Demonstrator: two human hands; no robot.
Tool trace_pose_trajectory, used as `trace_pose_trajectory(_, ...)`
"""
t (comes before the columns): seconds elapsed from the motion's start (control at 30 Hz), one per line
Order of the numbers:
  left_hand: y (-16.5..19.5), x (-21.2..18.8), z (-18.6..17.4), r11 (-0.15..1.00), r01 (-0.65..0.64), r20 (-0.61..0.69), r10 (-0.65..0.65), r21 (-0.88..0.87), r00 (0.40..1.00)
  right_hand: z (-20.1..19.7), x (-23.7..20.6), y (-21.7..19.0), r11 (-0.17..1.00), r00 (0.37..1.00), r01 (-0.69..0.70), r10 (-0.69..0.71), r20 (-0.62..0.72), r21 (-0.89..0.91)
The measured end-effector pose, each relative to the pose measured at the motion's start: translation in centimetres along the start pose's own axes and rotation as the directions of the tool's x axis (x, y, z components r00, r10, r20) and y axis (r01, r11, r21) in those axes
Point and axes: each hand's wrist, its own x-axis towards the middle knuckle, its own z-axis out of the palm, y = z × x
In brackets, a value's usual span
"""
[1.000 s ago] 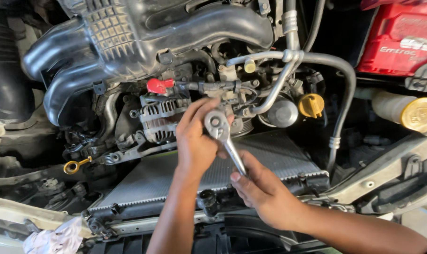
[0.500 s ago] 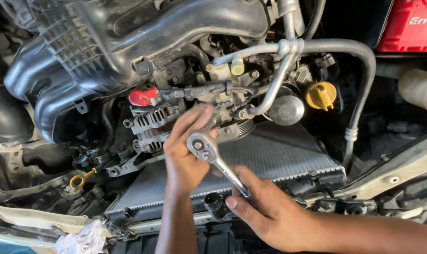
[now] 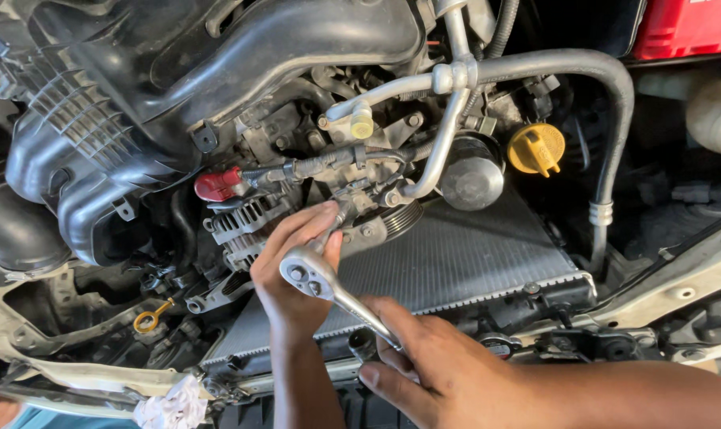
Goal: The person works under the open hood of a car, using a ratchet wrench with sockets to loosen and tighten bolts near the alternator and engine front. They reposition the wrench repeatedly, adjust components by hand, and press and align the radiator support and fan shroud area with both hands.
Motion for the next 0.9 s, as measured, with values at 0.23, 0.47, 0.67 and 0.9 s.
trace_pose_trajectory(0.23, -1.2, -0.3, 3.5, 0.999, -0.031, -0.348, 0.043, 0.040, 0.936, 0.0, 0.2, 1.3, 0.990, 0.990, 0.143, -0.143, -0.009, 0.015)
trace_pose_trajectory(0.47, -0.2, -0.7, 3.4, 0.996, 0.087, -0.257, -0.084, -0.001, 0.963, -0.4, -0.3, 1.7, 0.984, 0.984, 0.176, -0.175, -0.037, 0.020)
trace_pose_trajectory(0.67, 0.4, 0.6, 2.5, 0.989, 0.112, -0.176, -0.094, 0.096, 0.980, 0.3, -0.3, 1.7, 0.983, 1.000, 0.021, -0.018, -0.019, 0.180)
trace_pose_trajectory(0.9, 1.3, 1.6, 2.1, 0.993, 0.114, -0.147, -0.107, 0.043, 0.983, 0.5, -0.3, 0.5, 0.984, 0.994, 0.079, -0.066, -0.084, 0.160)
